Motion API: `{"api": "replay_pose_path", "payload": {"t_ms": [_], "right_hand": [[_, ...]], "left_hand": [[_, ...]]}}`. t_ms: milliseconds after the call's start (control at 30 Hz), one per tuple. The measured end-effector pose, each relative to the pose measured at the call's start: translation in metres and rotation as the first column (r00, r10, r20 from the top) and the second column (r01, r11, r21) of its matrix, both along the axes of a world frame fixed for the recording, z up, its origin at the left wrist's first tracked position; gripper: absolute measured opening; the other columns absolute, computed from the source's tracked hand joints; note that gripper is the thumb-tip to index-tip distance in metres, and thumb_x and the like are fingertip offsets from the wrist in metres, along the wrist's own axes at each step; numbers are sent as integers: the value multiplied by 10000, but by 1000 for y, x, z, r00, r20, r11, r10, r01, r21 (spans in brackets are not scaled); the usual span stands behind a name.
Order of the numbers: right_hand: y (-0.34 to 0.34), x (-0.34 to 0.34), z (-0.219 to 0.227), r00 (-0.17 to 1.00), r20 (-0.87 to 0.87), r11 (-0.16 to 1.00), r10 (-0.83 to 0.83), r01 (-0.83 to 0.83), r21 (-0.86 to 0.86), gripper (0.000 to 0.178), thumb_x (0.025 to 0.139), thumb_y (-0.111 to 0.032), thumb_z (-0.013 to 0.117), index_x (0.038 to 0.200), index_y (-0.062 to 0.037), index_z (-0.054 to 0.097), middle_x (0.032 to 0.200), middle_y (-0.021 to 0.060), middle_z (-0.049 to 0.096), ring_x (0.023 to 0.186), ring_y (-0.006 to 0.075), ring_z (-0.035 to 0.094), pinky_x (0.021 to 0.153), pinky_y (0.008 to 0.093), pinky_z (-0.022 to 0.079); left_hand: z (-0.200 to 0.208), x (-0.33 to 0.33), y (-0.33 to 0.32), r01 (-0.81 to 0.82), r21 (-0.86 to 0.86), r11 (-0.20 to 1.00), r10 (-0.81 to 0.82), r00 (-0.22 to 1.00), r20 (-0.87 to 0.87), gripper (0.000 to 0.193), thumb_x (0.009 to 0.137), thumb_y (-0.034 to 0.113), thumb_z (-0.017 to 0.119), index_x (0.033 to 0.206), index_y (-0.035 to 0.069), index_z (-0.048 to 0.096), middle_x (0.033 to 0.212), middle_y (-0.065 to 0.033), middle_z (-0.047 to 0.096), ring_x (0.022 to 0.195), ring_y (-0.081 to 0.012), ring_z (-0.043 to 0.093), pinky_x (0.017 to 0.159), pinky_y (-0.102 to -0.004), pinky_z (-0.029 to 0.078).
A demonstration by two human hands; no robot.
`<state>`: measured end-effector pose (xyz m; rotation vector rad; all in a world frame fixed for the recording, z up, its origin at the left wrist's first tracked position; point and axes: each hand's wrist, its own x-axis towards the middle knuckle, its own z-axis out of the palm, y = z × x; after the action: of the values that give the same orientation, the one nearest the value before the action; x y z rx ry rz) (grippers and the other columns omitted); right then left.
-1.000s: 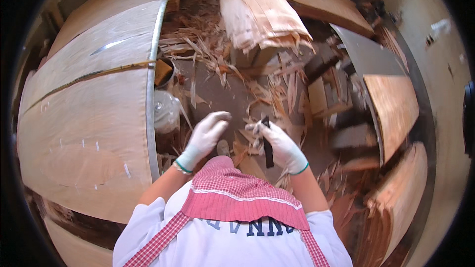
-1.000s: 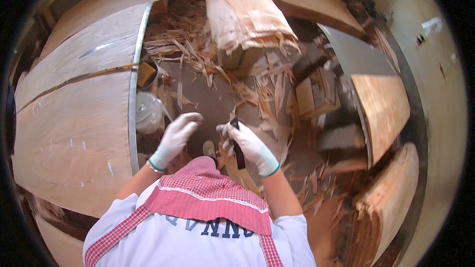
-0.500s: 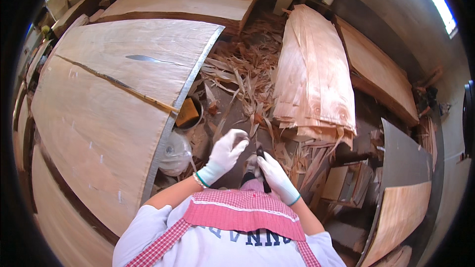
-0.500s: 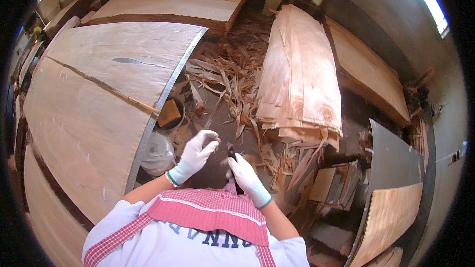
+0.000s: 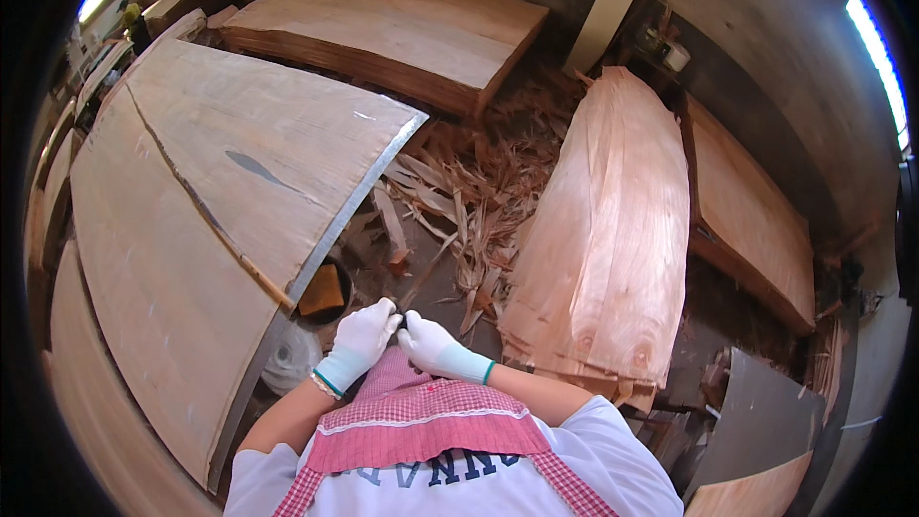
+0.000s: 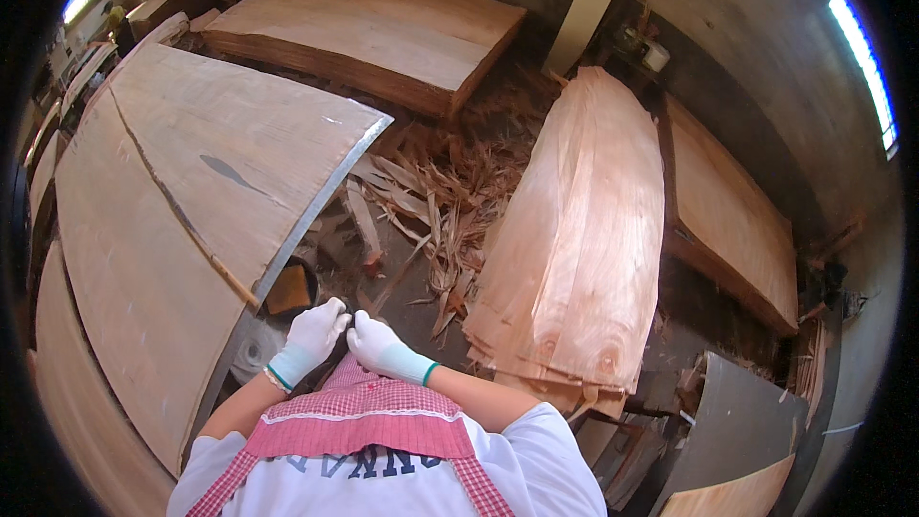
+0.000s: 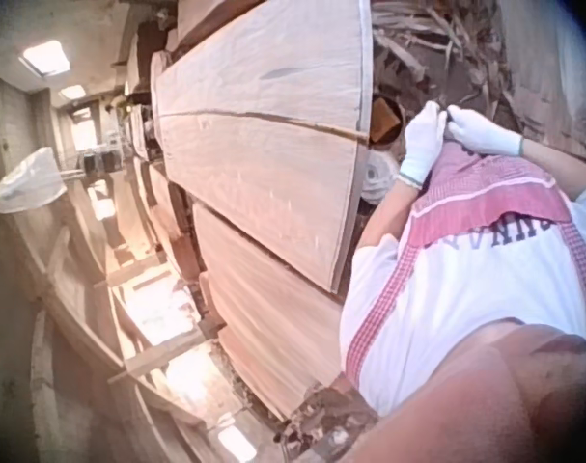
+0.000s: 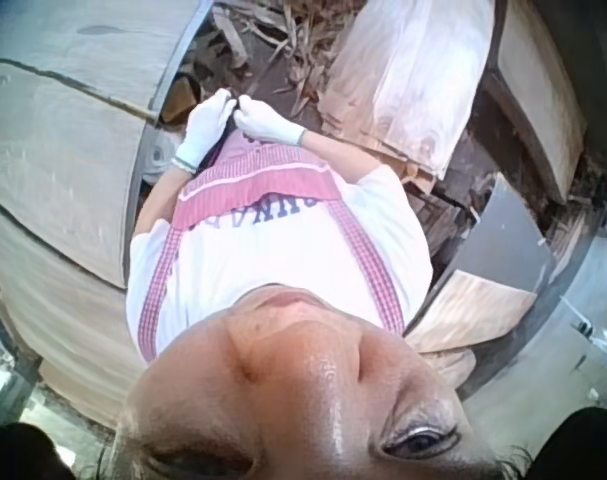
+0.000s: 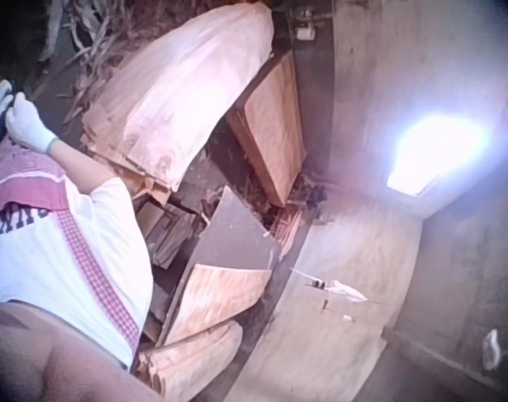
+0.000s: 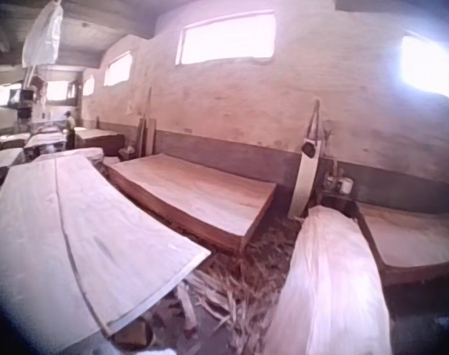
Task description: The person cuts thin wood veneer sheets using a hand-held blade, removes excess strips, and stacks the pieces onto a pile in a workshop.
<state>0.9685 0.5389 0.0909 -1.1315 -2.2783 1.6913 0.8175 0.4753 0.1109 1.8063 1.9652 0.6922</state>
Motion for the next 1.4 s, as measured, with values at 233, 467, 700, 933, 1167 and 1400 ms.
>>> {"api": "replay_pose_path", "payload": {"t_ms": [233,467,700,933,1167,1400], "right_hand": [[90,-59,-27,999,35,991,27,-32,131,301,941,-206,412,1039,79,410,800,302,628,754,434,644,676,498,511],[180,-130,11,997,-68,961,-21,39,275,247,950,-204,457,1039,19,403,899,325,597,837,505,587,716,542,472],[214,-209,11,967,-82,967,243,-234,105,250,964,-234,498,1064,-6,486,977,297,610,931,453,613,770,466,483],[256,-251,-3,787,-138,799,601,-596,79,246,958,-161,502,1091,46,487,894,209,598,836,256,593,752,363,474],[284,-255,-6,492,-212,463,844,-870,-172,218,971,-168,456,1095,-8,536,900,120,603,712,200,554,644,305,452],[290,-244,13,503,-235,327,832,-786,-525,122,969,-173,493,1004,-75,557,666,5,530,474,84,451,418,228,346]], "left_hand": [[-34,-49,90,-48,32,998,43,989,139,163,967,197,526,907,47,512,739,-214,570,716,-415,589,584,-475,427],[-19,-106,191,-382,147,912,293,859,419,330,978,291,526,796,17,548,736,-255,545,748,-449,568,583,-463,432],[-36,-169,194,-561,248,790,568,822,48,277,951,347,533,876,81,544,755,-164,641,690,-373,633,585,-490,476],[-20,-161,181,-809,43,587,751,563,346,274,957,363,521,976,96,579,763,-183,652,680,-396,632,607,-473,494],[-49,-123,176,-972,-87,219,596,62,801,306,971,333,554,1095,60,615,920,-96,685,823,-214,661,695,-370,513],[-11,-118,157,-999,-29,-37,445,-42,894,224,965,235,553,947,35,652,881,-45,653,857,-129,602,805,-315,484]]}}
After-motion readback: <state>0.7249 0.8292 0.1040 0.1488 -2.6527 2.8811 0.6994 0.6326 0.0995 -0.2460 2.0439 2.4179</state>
